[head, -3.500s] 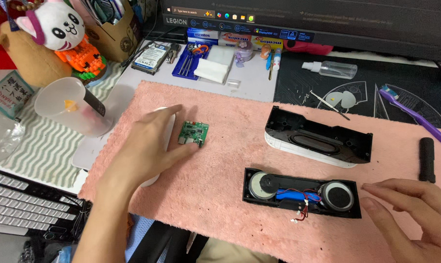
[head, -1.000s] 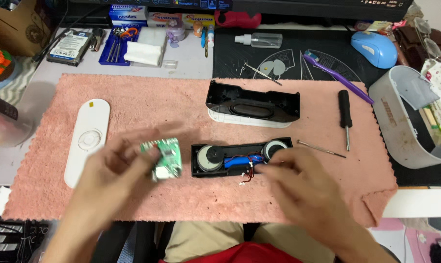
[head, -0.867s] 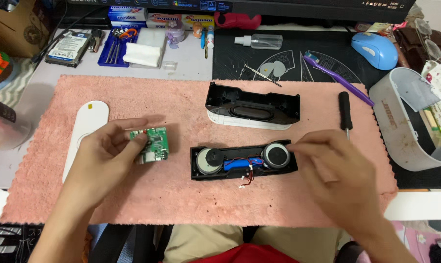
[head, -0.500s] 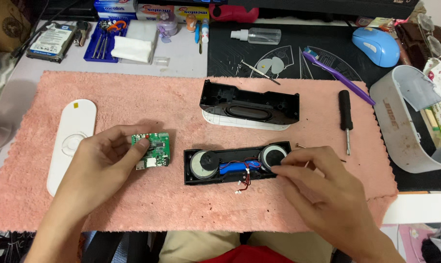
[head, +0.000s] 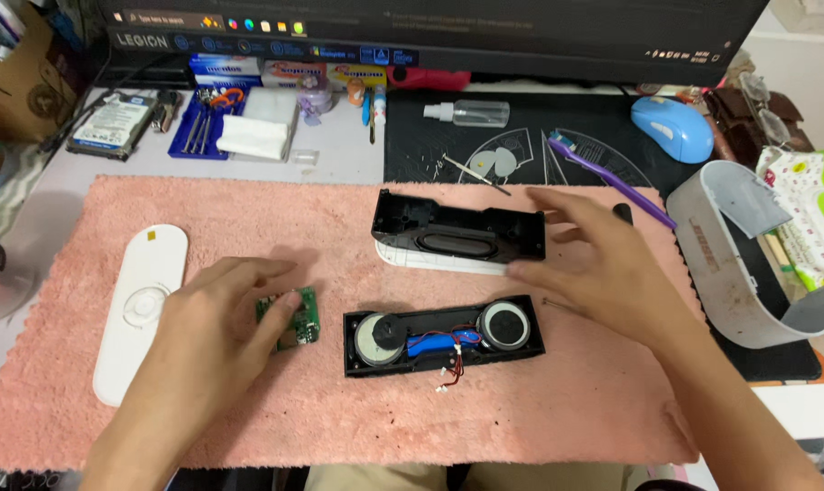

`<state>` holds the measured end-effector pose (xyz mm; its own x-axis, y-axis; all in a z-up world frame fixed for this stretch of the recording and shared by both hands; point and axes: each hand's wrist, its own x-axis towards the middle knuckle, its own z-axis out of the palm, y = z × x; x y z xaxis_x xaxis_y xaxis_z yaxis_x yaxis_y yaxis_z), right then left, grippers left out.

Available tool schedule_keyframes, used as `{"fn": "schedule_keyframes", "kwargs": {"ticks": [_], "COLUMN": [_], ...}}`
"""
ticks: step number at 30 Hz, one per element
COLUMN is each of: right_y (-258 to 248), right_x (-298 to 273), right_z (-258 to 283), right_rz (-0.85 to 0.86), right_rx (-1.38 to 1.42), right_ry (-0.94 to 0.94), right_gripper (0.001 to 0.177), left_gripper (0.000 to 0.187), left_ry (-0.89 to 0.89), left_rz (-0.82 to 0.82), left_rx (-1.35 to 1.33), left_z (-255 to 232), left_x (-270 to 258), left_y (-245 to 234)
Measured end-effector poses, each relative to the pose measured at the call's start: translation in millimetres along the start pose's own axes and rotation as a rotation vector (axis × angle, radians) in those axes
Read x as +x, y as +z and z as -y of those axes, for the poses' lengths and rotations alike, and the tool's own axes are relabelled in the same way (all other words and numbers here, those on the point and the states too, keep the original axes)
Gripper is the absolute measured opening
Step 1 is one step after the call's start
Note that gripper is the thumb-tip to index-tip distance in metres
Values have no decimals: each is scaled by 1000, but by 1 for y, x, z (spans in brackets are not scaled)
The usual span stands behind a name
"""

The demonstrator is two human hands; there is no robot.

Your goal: The person reassembles a small portable speaker by placing internal components into the housing and using a screwdriver to secure screws into the front panel.

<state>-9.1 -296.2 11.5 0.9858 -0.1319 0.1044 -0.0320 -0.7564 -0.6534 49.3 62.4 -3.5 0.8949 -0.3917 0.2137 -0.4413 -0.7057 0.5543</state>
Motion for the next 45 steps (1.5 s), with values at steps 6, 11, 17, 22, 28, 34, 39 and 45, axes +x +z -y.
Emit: {"fn": "schedule_keyframes", "kwargs": {"ticks": [6, 11, 17, 22, 28, 34, 39, 45], "right_y": [4, 5, -15, -29, -40, -21, -7, -14], "right_x": [14, 8, -16, -32, -37, -39, -43, -41], "right_z": [8, 9, 49, 86, 78, 46, 25, 29], "right_rz": [-5, -105, -281, -302, -320, -29, 125, 146], "right_rx": [66, 174, -199, -227, -123, 437, 884, 1008], "right_ry": [-14, -166, -518, -639, -660, -393, -63, -255], "right_gripper": [62, 47, 45, 43, 45, 99, 84, 109], "left_gripper": [47, 35, 72, 82, 80, 50, 45, 62], "left_ry": [102, 297, 541, 699, 637, 675, 691, 597], "left_rz": [2, -211, -65, 28, -25, -30, -76, -88], "left_rx": [-146, -175, -65, 57, 174, -88, -111, -191], "left_z": [-28, -52, -79, -95, -91, -80, -71, -65], "left_x": [16, 27, 39, 54, 44, 29, 26, 29], "left_y": [-12, -17, -15, -21, -50, -35, -17, -1]}}
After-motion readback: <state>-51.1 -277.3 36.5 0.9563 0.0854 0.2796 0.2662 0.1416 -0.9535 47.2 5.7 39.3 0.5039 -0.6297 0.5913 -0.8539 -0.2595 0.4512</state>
